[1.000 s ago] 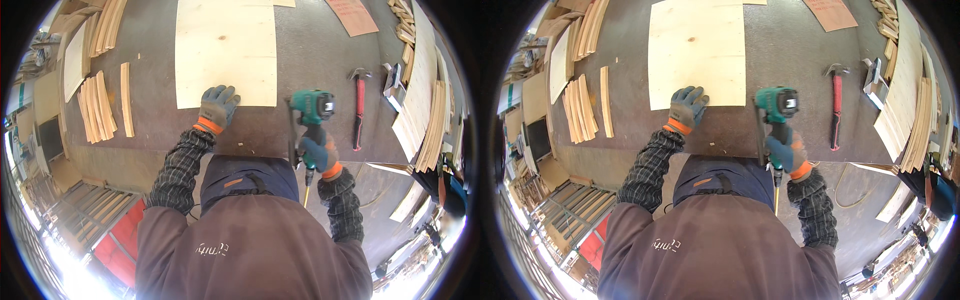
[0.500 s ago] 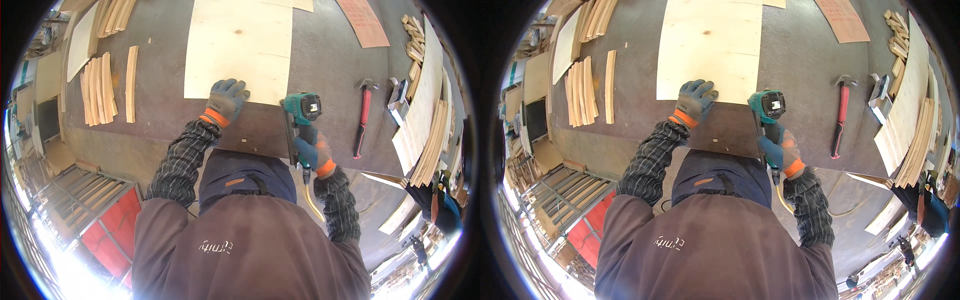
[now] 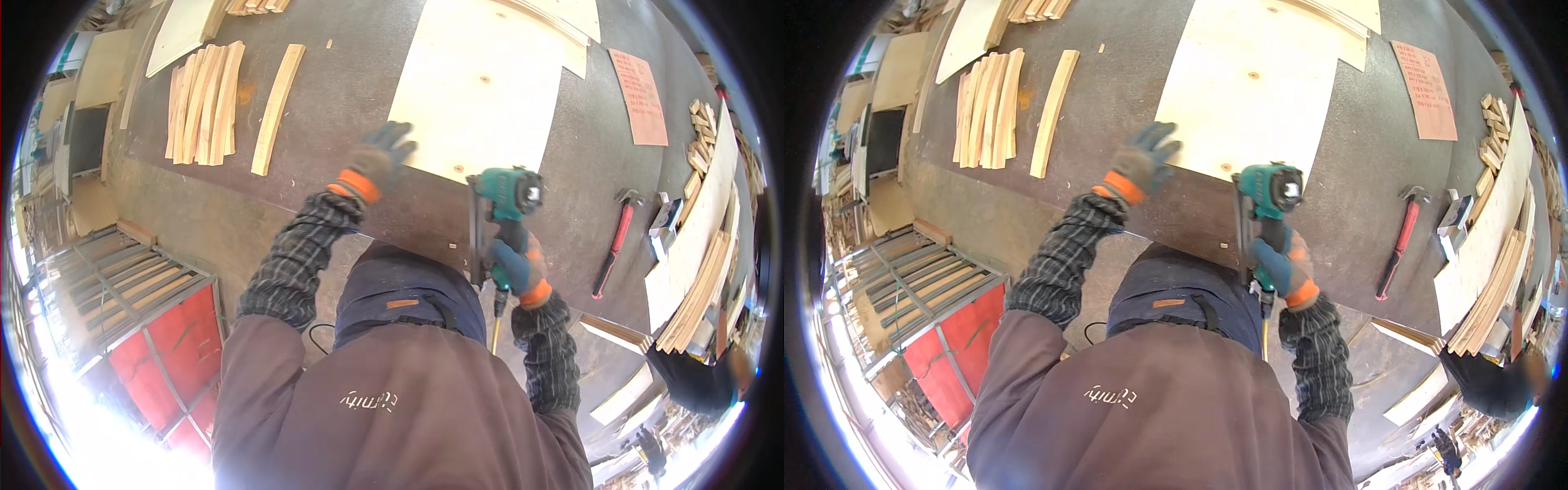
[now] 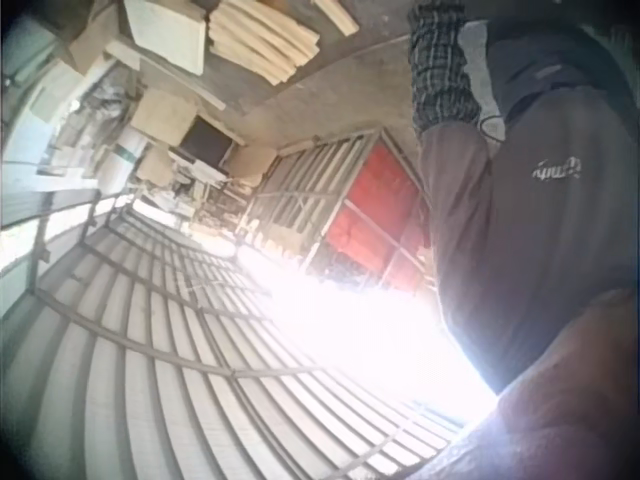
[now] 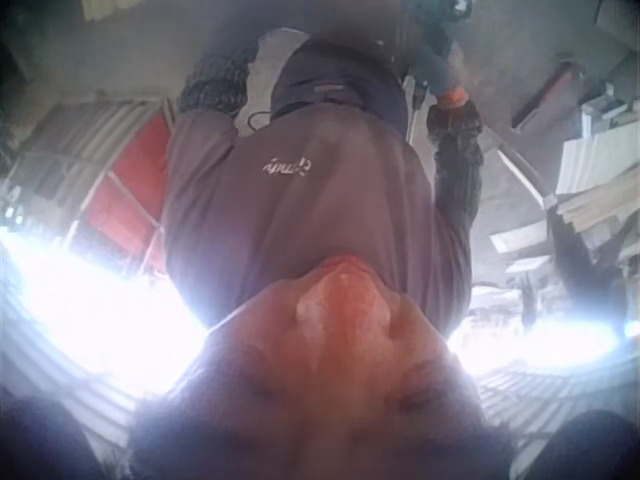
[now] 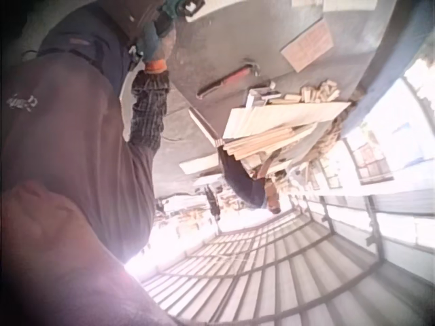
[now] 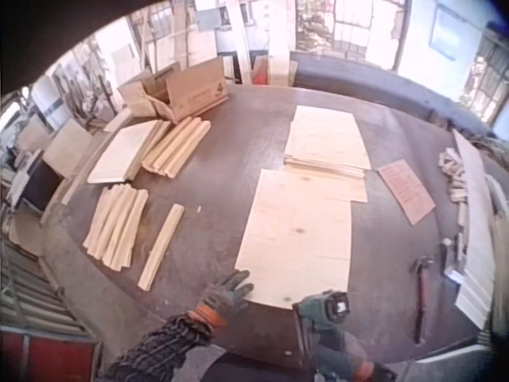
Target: Assembling wooden frames using a pneumatic nail gun and a hammer.
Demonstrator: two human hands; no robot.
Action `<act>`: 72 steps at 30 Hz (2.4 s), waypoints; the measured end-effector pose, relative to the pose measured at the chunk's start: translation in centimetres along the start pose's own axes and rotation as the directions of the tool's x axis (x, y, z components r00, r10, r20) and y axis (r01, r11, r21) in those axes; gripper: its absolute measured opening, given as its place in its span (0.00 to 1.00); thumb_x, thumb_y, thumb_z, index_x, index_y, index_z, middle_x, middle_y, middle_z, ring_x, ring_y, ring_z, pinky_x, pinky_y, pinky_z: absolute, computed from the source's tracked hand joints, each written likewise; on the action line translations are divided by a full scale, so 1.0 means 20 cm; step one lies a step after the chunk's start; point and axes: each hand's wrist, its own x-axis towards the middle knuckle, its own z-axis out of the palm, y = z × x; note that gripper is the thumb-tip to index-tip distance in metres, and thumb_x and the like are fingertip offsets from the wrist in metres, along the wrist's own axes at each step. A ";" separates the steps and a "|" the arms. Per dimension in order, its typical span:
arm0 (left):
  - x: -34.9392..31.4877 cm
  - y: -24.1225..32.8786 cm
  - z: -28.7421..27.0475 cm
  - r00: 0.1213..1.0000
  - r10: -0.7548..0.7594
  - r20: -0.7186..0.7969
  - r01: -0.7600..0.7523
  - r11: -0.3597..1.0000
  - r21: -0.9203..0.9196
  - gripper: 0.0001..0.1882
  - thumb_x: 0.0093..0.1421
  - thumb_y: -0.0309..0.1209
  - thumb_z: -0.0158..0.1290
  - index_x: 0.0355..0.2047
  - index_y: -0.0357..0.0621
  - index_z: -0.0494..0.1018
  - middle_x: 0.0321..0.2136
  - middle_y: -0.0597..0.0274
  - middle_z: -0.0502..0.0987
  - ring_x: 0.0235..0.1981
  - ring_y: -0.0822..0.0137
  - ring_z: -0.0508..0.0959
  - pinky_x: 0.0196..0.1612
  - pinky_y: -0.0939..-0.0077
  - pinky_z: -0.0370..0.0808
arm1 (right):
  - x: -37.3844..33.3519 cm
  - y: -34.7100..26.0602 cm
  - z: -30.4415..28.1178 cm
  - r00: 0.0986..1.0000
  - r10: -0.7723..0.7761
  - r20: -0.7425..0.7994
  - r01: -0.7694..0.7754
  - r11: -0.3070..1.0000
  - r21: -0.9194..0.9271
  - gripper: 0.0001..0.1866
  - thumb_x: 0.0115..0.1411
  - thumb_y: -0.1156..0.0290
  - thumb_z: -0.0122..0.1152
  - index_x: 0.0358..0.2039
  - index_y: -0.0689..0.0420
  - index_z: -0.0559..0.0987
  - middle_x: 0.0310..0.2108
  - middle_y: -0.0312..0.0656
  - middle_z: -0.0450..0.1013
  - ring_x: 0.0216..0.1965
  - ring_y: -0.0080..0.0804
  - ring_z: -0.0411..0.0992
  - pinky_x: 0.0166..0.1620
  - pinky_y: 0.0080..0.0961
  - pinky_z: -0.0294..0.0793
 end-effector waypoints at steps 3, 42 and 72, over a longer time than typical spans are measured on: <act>-0.16 -0.19 -0.05 0.980 -0.188 0.070 0.192 0.980 -0.058 0.18 0.61 0.35 0.67 0.52 0.51 0.84 0.64 0.55 0.76 0.63 0.50 0.77 0.63 0.56 0.78 | 0.16 -0.05 0.18 0.994 -0.039 0.102 0.035 0.999 0.034 0.21 0.60 0.63 0.67 0.51 0.60 0.81 0.36 0.34 0.78 0.37 0.24 0.75 0.41 0.27 0.77; -0.20 -0.23 0.09 0.984 -0.141 -0.106 0.118 0.973 -0.200 0.15 0.58 0.29 0.68 0.47 0.45 0.85 0.48 0.53 0.85 0.48 0.49 0.85 0.51 0.57 0.83 | 0.02 0.13 -0.01 0.995 -0.049 -0.082 0.058 0.992 0.115 0.25 0.61 0.68 0.66 0.59 0.58 0.79 0.40 0.35 0.80 0.41 0.25 0.76 0.47 0.28 0.78; 0.02 -0.04 0.01 0.623 -0.748 0.227 0.780 0.617 -0.109 0.38 0.59 0.55 0.67 0.61 0.40 0.78 0.59 0.42 0.80 0.59 0.44 0.80 0.63 0.57 0.75 | 0.48 0.49 -0.27 0.704 -0.454 -0.546 -0.150 0.656 -0.739 0.39 0.65 0.49 0.67 0.69 0.59 0.73 0.53 0.63 0.80 0.54 0.61 0.78 0.56 0.47 0.76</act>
